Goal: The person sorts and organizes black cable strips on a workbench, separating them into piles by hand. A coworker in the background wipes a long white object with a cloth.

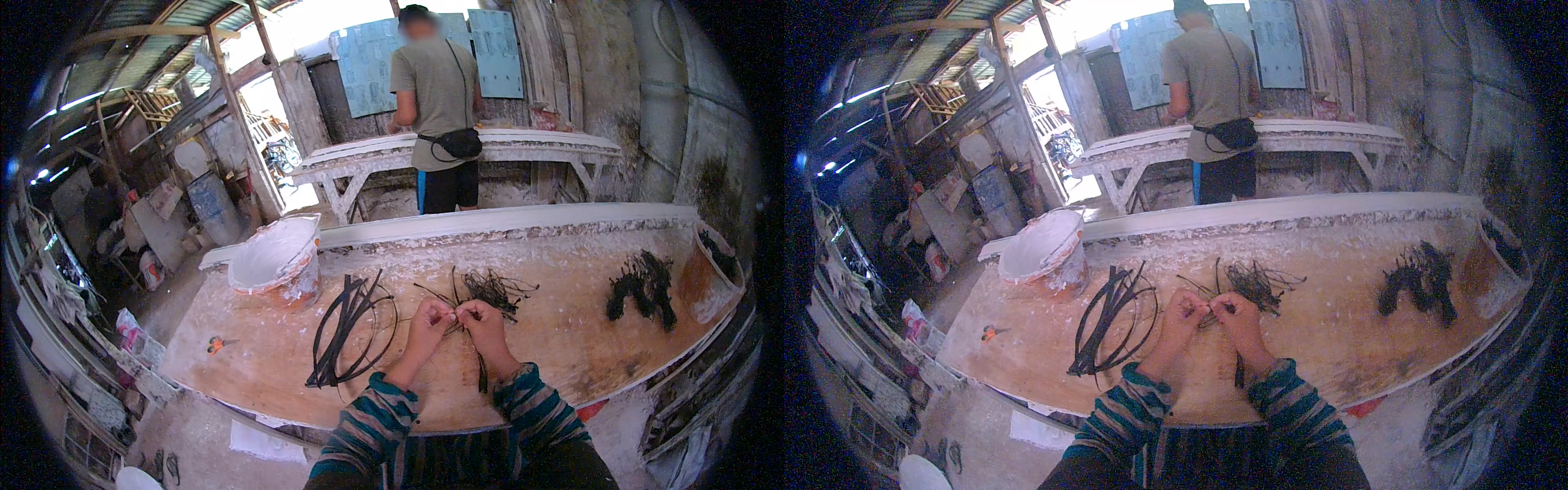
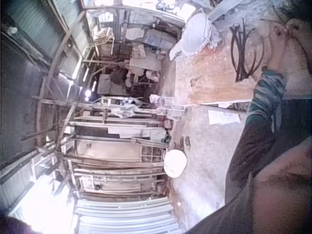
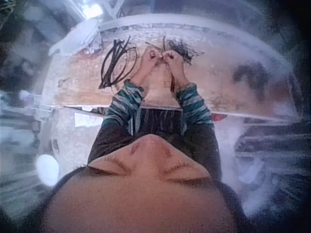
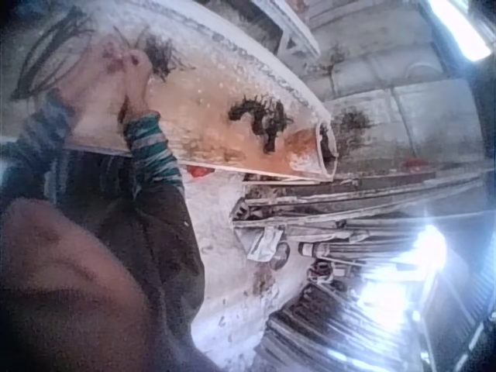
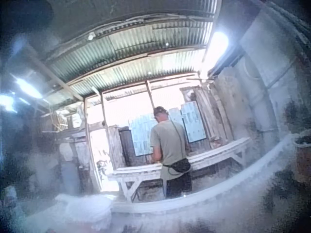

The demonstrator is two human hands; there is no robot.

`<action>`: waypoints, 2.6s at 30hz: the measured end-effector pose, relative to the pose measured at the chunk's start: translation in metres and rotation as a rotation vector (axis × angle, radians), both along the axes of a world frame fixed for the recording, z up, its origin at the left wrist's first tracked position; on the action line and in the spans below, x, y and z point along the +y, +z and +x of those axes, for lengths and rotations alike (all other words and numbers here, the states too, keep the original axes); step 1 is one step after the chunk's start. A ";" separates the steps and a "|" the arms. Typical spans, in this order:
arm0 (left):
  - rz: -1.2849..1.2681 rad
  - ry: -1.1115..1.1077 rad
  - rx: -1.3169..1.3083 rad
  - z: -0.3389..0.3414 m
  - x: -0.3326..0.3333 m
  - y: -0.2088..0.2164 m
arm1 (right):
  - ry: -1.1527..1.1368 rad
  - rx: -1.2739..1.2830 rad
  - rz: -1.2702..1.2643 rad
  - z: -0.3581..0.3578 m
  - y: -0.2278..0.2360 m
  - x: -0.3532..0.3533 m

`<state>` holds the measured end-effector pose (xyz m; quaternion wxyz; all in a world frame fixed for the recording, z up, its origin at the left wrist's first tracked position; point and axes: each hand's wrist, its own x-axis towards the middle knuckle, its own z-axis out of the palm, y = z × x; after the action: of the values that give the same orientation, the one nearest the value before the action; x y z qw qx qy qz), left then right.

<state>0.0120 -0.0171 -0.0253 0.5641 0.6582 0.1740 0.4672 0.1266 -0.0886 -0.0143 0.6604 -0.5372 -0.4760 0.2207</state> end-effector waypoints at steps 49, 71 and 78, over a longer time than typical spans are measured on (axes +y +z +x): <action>0.030 0.106 0.071 0.002 -0.011 -0.003 | 0.062 -0.220 0.001 0.009 -0.022 0.010; 0.031 0.105 -0.050 0.002 -0.009 0.004 | 0.486 0.685 -0.046 0.008 0.002 0.000; -0.017 0.157 -0.029 0.001 -0.009 0.001 | 0.432 0.559 -0.059 0.005 0.004 -0.001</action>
<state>0.0131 -0.0263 -0.0240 0.5339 0.6310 0.2207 0.5178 0.1318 -0.0897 -0.0104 0.6875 -0.3619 -0.3730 0.5072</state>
